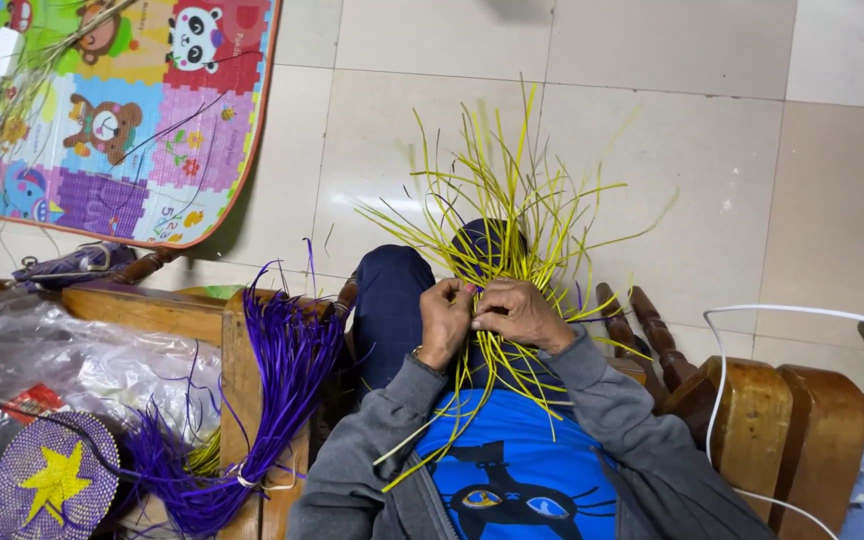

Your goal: Weaving colored plastic strands together to form a circular decorative mat or basket base.

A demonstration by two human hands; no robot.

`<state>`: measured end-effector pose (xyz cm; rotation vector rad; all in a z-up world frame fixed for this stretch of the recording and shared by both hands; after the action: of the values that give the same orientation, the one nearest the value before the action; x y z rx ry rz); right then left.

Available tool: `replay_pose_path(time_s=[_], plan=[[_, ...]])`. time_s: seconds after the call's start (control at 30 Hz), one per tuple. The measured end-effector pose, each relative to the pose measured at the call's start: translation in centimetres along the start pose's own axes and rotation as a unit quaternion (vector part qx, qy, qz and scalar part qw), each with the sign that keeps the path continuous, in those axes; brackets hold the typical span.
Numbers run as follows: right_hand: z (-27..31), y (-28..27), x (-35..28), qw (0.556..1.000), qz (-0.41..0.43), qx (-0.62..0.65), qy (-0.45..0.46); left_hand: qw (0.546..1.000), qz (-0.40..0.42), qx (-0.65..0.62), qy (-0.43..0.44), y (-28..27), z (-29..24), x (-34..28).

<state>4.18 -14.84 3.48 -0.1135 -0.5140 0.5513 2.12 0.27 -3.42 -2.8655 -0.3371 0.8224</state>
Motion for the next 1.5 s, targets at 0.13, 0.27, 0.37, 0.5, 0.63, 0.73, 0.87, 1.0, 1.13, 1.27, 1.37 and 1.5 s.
replay_pose_path(time_s=[0.13, 0.27, 0.37, 0.5, 0.63, 0.73, 0.87, 1.0, 1.13, 1.27, 1.37, 1.5], plan=[[0.2, 0.3, 0.3, 0.999, 0.009, -0.044, -0.006, 0.996, -0.053, -0.065, -0.038, 0.4, 1.4, 1.8], [2.1, 0.1, 1.2, 0.999, -0.001, -0.045, -0.006, 0.987, -0.120, -0.101, -0.040, 0.0, 0.4, 3.2], [2.3, 0.4, 1.3, 0.999, -0.009, -0.042, 0.000, 0.979, -0.192, -0.075, 0.006, 0.3, -1.3, 5.6], [2.7, 0.7, 1.2, 0.999, -0.006, -0.035, -0.006, 0.969, -0.229, -0.082, 0.042, -1.0, -12.9, 4.2], [1.5, 1.4, 0.2, 0.998, -0.003, -0.065, 0.006, 0.961, -0.175, 0.032, 0.210, -1.8, -24.1, 0.7], [1.2, 1.6, -0.2, 0.998, 0.002, -0.067, 0.011, 0.862, -0.187, 0.345, 0.322, 0.0, -25.1, 1.6], [1.2, 1.6, -0.3, 0.997, 0.002, -0.075, 0.023, 0.740, -0.045, 0.574, 0.347, 2.5, -22.6, 3.3], [1.0, 1.6, -0.5, 0.998, -0.006, -0.061, 0.033, 0.752, 0.000, 0.590, 0.293, 1.7, -21.6, 6.1], [1.1, 1.6, -0.4, 0.998, 0.001, -0.049, 0.046, 0.747, -0.050, 0.627, 0.214, -2.5, -20.6, 11.1], [1.6, 1.5, -0.1, 0.998, -0.001, -0.038, 0.054, 0.763, -0.120, 0.620, 0.140, -10.4, -22.1, 13.9], [1.2, 1.6, -0.3, 0.998, -0.007, -0.047, 0.050, 0.763, -0.199, 0.605, 0.112, -18.3, -24.2, 14.4], [1.6, 1.7, -0.2, 0.997, 0.013, -0.075, 0.027, 0.766, -0.282, 0.572, 0.089, -28.9, -29.2, 8.8]])
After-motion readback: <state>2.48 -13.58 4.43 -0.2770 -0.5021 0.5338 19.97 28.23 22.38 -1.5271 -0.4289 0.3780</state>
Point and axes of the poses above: each hand's wrist, its own x-axis towards the middle knuckle, its own y-axis out of the palm, z = x × y, the point moved 2 cm from there along x, towards the middle knuckle, and after that the axes turned 13 degrees about -y, right-handed, at the moved point
